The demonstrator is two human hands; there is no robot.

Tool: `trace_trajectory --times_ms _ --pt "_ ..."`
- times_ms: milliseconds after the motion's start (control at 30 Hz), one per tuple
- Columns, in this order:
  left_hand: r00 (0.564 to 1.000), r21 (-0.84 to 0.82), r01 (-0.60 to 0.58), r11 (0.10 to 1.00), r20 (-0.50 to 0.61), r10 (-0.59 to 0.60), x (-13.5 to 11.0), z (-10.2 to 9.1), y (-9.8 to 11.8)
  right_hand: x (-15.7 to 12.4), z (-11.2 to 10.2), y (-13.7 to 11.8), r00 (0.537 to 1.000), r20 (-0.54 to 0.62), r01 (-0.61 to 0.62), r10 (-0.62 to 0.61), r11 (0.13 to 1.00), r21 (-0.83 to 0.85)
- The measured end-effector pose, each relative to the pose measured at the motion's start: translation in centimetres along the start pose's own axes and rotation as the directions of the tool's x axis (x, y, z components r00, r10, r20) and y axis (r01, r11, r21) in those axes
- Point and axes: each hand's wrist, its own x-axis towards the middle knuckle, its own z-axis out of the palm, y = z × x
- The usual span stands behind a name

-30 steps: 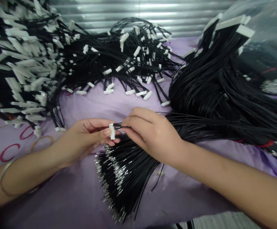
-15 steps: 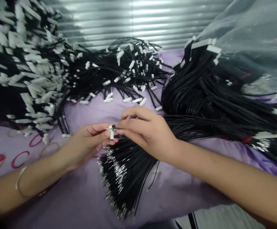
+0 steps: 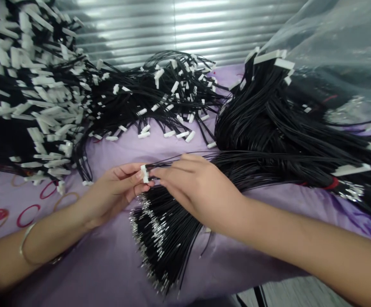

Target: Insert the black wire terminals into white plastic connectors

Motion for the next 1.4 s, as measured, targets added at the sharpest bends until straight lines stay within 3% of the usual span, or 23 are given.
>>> trace_trajectory --times_ms 133,433,567,800,1033,1167,1300,1400 --pt "1.000 0.047 0.006 0.999 0.004 -0.007 -0.1 -0.1 -0.1 0.0 0.6 0.6 0.980 -0.018 -0.197 0.200 0.973 0.118" --pt "0.999 0.208 0.008 0.978 0.051 -0.019 -0.4 -0.1 -0.2 0.3 0.7 0.9 0.971 0.005 -0.237 0.239 0.957 0.168" --pt "0.997 0.234 0.000 0.972 0.069 -0.017 -0.5 -0.2 -0.2 0.2 0.5 0.9 0.978 0.013 -0.209 0.209 0.965 0.157" --pt "0.997 0.272 0.050 0.961 0.042 -0.063 -0.6 -0.1 0.2 -0.2 0.9 1.2 0.999 -0.009 0.044 -0.044 0.998 -0.055" --pt "0.994 0.235 0.071 0.969 0.059 -0.087 -0.6 0.3 0.6 -0.3 0.8 0.9 0.994 -0.002 0.106 -0.109 0.972 -0.211" --pt "0.992 0.193 0.095 0.977 0.062 -0.109 -0.5 0.5 0.8 -0.3 0.1 0.4 0.997 0.011 0.077 -0.076 0.978 -0.192" --pt "0.992 0.153 0.122 0.981 0.018 -0.127 -0.3 0.5 0.9 0.0 -1.5 -0.4 0.998 -0.039 -0.055 0.051 0.994 -0.094" --pt "0.995 0.161 0.098 0.982 0.009 -0.101 -0.2 0.5 0.7 0.3 -2.1 -0.7 0.996 -0.080 -0.055 0.044 0.990 -0.129"
